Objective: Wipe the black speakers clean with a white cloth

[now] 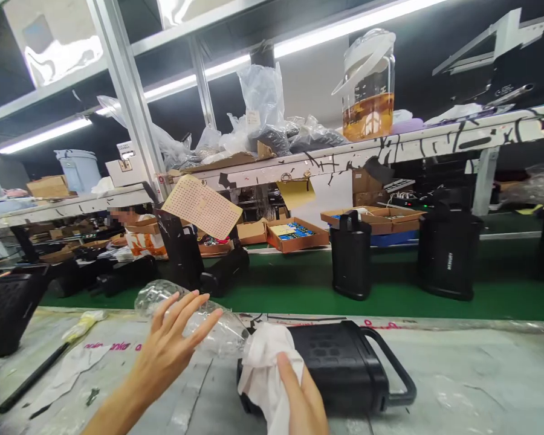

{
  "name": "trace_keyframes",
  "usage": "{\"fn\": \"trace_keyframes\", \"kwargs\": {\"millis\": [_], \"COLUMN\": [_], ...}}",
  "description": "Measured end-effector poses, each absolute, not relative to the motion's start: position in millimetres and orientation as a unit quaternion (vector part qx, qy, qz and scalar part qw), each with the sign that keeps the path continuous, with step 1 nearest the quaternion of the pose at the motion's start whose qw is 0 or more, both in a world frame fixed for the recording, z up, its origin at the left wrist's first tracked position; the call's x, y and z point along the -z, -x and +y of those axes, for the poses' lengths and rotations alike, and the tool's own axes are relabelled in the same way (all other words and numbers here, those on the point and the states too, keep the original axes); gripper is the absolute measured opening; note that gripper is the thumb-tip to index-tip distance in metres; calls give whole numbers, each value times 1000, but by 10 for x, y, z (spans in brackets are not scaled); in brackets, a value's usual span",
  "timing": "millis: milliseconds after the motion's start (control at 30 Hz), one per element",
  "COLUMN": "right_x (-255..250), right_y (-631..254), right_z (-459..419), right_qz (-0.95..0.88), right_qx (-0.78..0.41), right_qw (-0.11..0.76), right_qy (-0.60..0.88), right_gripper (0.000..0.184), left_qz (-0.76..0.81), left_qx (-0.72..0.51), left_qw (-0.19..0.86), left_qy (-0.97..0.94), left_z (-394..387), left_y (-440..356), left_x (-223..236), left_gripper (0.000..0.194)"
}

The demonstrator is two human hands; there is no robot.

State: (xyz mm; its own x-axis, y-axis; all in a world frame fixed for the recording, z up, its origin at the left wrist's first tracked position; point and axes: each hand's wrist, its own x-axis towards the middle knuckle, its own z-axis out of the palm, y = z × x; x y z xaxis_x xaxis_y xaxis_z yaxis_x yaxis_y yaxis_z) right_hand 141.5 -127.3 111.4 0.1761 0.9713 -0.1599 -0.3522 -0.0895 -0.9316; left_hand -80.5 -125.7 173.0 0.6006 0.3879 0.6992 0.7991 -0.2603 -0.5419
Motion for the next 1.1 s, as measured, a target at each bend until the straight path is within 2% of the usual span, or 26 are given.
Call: {"fn": "trace_keyframes", "kwargs": {"millis": [167, 300, 400, 500, 600, 667, 833, 933, 967, 1033, 1100], "right_x": [-1172, -1144, -1180, -1261, -1346, -1399, -1537, -1510, -1460, -1307, -1130], "right_y": [-1447, -1500, -1509, -1501, -1531, -1583, -1677, -1557, -1485, -1322, -1179], "right_z": [-1350, -1333, -1326, -1323, -1287, -1236, -1055, -937, -898, -824, -765], "right_qz": [-299, -245, -191, -141, -99, -73, -154, -343, -445, -653, -771], "right_qx": [-601, -630, -684, -758, -788, -771, -653, -469, -382, -213, -123], "right_qw": [598, 591, 565, 530, 514, 539, 654, 706, 691, 599, 503], "right_qy": [438, 440, 421, 352, 324, 333, 350, 405, 422, 412, 371], "right_gripper": [47, 47, 49, 52, 45, 41, 49, 51, 47, 39, 42], "left_qz": [-362, -398, -463, -536, -577, -589, -622, -638, -643, -653, -650], "left_qx": [142, 178, 237, 334, 492, 564, 634, 624, 617, 609, 600], "left_qw": [516, 465, 348, 142, -67, -116, -90, -82, -72, -28, 32], "left_qy": [763, 770, 780, 762, 649, 568, 451, 444, 447, 450, 464], "left_z": [-1347, -1299, -1217, -1119, -978, -859, -595, -570, -600, -721, -897], "left_y": [730, 707, 731, 790, 939, 1110, 1573, 1658, 1637, 1521, 1318], "left_x": [-1897, -1810, -1580, -1326, -1173, -1117, -960, -924, -935, -966, -957], "left_gripper": [69, 70, 74, 78, 68, 78, 99, 104, 106, 108, 100]}}
